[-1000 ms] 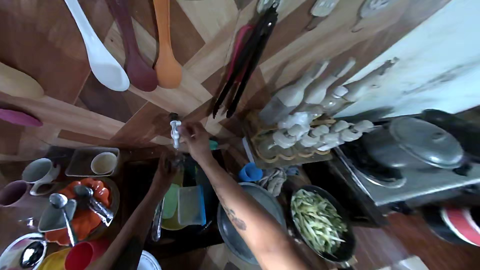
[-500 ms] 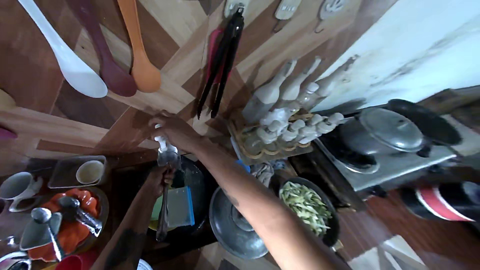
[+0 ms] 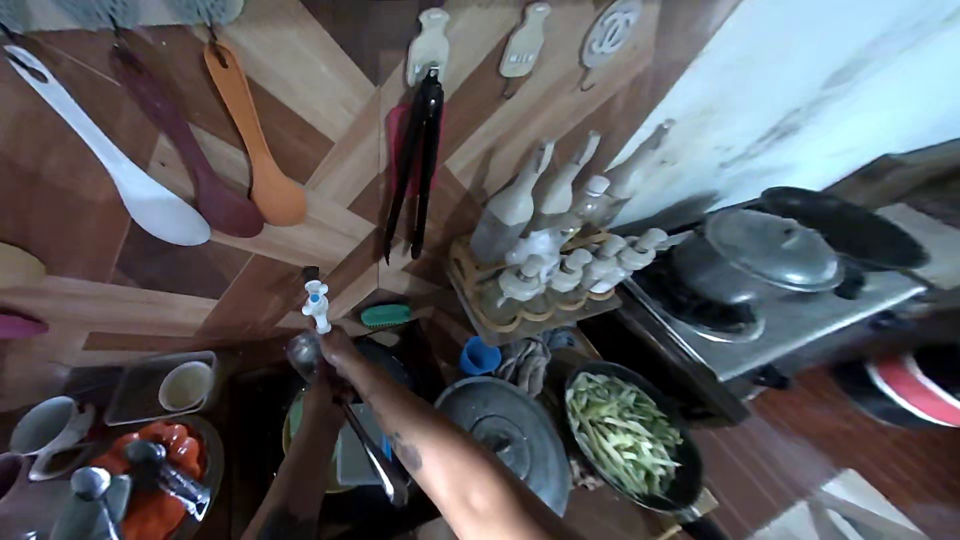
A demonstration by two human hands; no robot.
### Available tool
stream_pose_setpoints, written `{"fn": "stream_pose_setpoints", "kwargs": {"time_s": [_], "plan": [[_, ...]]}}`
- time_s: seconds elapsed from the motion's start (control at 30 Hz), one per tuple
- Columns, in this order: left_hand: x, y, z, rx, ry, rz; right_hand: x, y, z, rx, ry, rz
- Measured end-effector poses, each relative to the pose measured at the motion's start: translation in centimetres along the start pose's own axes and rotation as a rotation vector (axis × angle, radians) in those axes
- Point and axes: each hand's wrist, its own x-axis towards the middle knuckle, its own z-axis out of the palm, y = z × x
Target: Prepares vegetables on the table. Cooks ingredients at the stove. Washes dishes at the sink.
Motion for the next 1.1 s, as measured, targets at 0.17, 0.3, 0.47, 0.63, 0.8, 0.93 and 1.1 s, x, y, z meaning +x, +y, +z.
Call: {"fn": "stream_pose_setpoints", "kwargs": {"time_s": [0.17,0.3,0.47,0.63,0.8,0.93,1.1], "plan": [[2.0,0.4,2.2,0.094,-0.032,0.23,-3.7,0.1,-2.8,-0.473,-0.178,-0.012],[4.4,0.1,3.5,0.006,0.059,0.331,-5.8,2.2,-7.6,-0.606,-0.247,0.079],[4.3,3.0,0.0,0.663,-0.207,0.488,-3.5,3.7,-11.7,-0.529,-0.375,0.202],[1.6,6.5,-3.1,0.714,-0.133,0.498,0.1,1.3,-3.7,-0.315,-0.378,-0.004],[1.9,9.0,-9.1,0.442,0.385,0.731,4.0,1.1,1.6,-0.579,-0.55,-0.342],[2.6,7.0,-10.1,0.245,0.369,0.463,1.1,-2.5,-3.5,-0.926,-0.654,-0.257],[4.0,1.5,-3.4,0.375,0.068,0.283,-5.4,-6.6,-12.4,-1.235,-0.499,0.031]]}}
